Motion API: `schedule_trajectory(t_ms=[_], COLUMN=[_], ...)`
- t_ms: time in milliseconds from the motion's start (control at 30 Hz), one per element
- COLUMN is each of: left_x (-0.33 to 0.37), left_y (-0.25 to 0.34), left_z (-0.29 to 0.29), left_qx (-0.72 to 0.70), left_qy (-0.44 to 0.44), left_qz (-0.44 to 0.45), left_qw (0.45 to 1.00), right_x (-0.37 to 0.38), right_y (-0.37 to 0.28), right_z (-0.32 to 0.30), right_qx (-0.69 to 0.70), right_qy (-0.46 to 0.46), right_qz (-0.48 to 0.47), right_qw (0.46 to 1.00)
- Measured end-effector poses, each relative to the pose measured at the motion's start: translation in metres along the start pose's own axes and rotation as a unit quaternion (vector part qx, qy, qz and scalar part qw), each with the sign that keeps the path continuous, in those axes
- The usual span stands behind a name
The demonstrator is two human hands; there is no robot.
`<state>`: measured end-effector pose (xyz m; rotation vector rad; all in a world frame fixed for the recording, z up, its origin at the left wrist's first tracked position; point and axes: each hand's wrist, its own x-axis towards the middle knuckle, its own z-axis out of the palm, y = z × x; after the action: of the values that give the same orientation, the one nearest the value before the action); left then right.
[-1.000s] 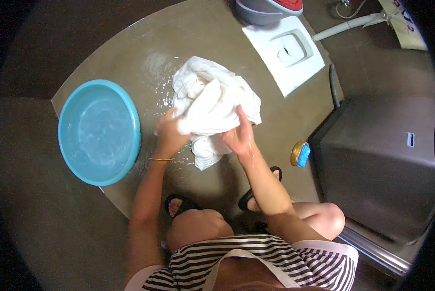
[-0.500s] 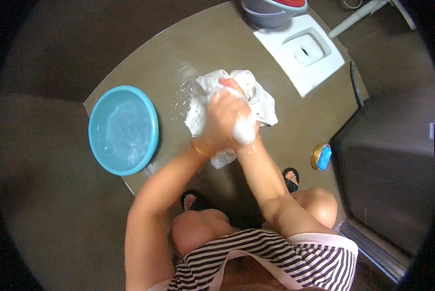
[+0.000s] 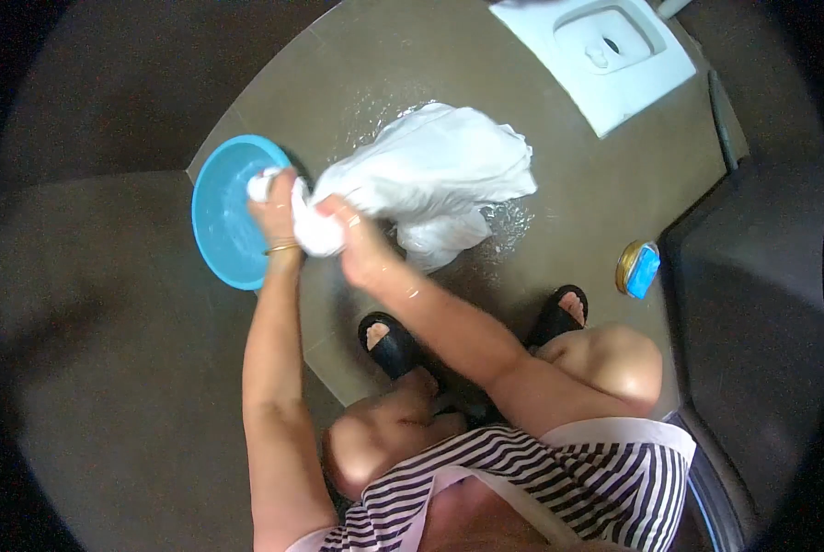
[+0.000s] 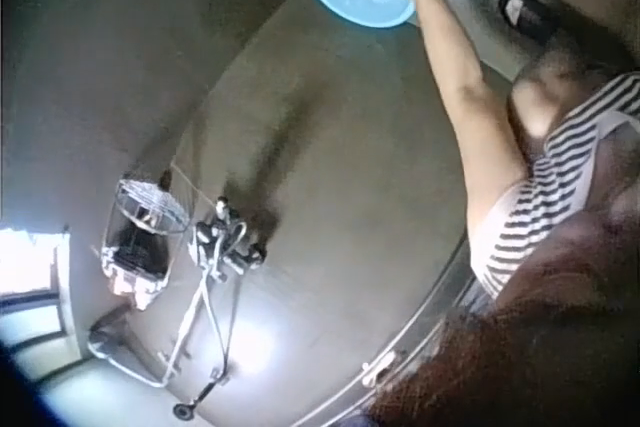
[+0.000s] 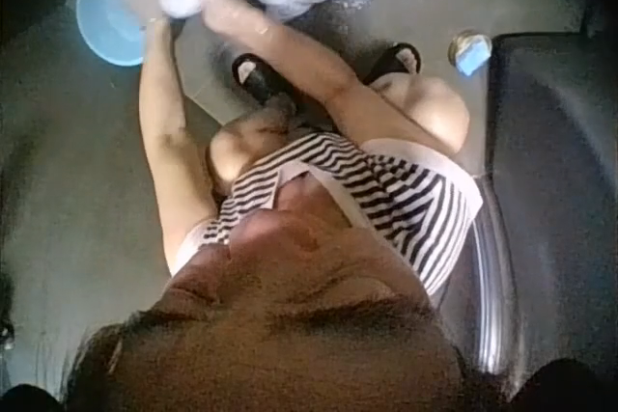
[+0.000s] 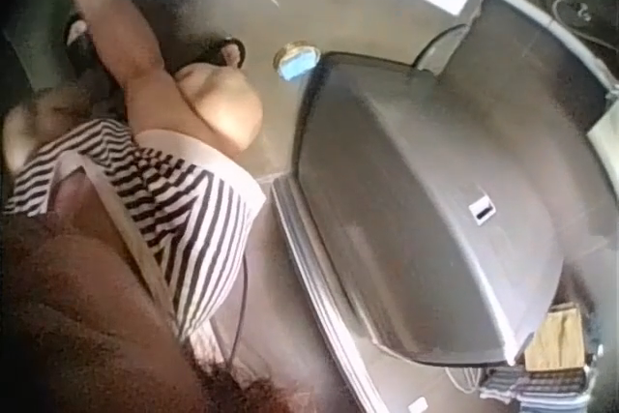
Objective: The person hand-washes a white garment by lathering and scrubbing it with soap, places the soap on a shelf, and rinses and wrings the garment in a basin under running water.
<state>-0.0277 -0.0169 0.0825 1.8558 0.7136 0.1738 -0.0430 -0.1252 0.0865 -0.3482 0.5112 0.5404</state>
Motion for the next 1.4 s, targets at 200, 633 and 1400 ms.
schedule_trajectory(t_ms=[200,633,1400], left_x=[-0.027,0.011,-0.050], left_y=[-0.044,-0.051,0.003], left_z=[-0.071,0.041,-0.069], left_qx=[0.038,-0.250,-0.423], left_qy=[-0.261,-0.206,-0.173], left_qz=[-0.161,-0.200,-0.212], left_qw=[0.951,0.925,0.864], right_x=[0.002,0.008,0.011], right_y=[-0.020,0.027,-0.138], right_z=[-0.027,-0.205,-0.038], right_qx=[-0.259,-0.161,-0.011], right_qy=[-0.135,-0.209,-0.186], right_qz=[0.093,0.141,-0.064], right_qw=[0.952,0.954,0.980])
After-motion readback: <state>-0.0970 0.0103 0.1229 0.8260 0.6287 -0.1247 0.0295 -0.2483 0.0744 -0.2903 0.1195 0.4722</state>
